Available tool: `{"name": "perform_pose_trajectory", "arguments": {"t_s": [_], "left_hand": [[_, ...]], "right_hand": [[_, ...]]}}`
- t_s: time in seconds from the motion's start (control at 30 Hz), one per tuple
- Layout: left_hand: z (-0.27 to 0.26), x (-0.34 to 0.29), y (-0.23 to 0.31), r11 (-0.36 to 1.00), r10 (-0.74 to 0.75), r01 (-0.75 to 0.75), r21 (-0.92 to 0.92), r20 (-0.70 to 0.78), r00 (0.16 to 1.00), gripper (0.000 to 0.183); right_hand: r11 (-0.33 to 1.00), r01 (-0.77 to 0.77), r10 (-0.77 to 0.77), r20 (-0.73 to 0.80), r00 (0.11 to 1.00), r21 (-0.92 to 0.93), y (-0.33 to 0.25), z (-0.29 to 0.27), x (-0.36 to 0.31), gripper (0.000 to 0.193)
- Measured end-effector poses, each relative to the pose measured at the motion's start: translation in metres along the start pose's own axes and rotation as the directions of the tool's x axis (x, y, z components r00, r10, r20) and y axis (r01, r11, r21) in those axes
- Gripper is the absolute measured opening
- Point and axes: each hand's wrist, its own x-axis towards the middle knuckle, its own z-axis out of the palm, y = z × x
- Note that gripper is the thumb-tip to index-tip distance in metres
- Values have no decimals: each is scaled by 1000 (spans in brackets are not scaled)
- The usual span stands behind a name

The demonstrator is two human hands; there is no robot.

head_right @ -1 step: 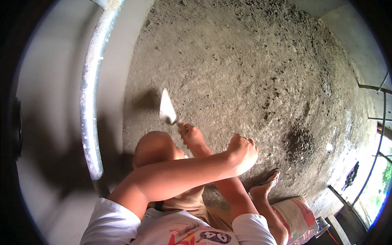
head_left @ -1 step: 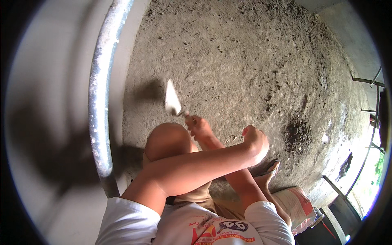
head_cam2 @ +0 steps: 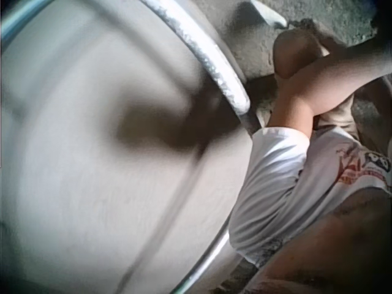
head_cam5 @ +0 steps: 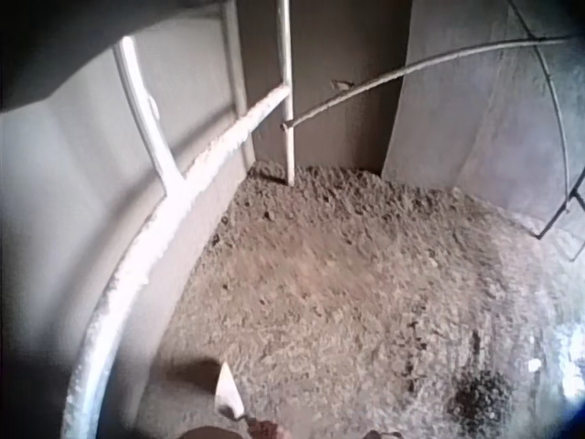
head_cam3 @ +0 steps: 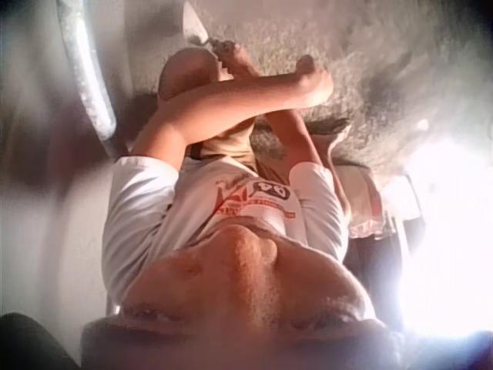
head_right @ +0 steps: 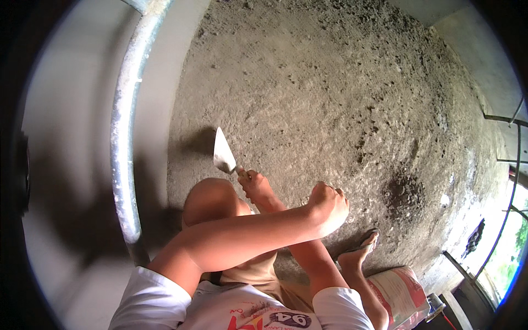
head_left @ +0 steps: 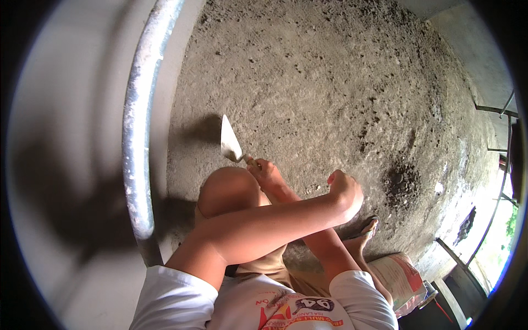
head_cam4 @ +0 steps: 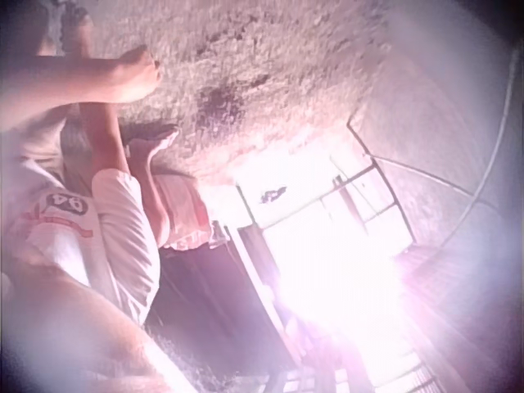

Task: The person uses a trowel to scoop wet cement from a pile on the floor and applies it to a vertical wall surface. They repeatedly smooth the cement along the wall and around a metal pipe structure, occasionally using their left hand to steady themselves or touch their face.

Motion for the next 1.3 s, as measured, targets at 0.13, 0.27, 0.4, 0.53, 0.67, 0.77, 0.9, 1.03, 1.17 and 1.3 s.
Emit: {"name": "perform_pose_trajectory", "arguments": {"t_s": [0.13,0.27,0.4,0.53,0.67,0.77,0.9,1.03,1.17,1.3], "left_hand": [[1,-4,-10,999,-32,33,8,-122,992,29],[-6,-15,-31,998,7,5,59,-203,979,23],[-20,-20,-38,948,18,-207,-241,-612,791,19],[-49,-23,-37,891,-91,-312,-331,-803,589,20],[-62,-26,-26,796,-127,-453,-401,-843,523,20],[-52,-20,-61,810,-189,-361,-463,-788,586,17],[-59,-31,-97,874,-364,-136,-466,-814,452,20],[-65,-29,-108,861,-365,-163,-481,-810,460,24],[-102,-67,-99,855,-447,-43,-517,-776,445,32],[-170,-133,-54,796,-585,207,-569,-634,506,42]], "right_hand": [[998,-38,43,-98,994,58,11,-54,12,34],[980,31,44,-363,931,197,-4,-111,6,34],[946,209,-39,-554,831,247,-29,-102,38,36],[965,193,-142,-263,954,177,-102,-28,78,40],[929,154,-182,54,982,335,-151,22,134,33],[885,151,-174,11,985,441,-163,-1,177,34],[838,248,-171,-196,965,486,-158,-84,167,26],[752,321,-4,-484,875,575,-131,-146,137,25],[531,537,133,-690,712,656,-130,-135,140,26],[491,493,-130,-499,857,718,-172,-84,145,19]]}}
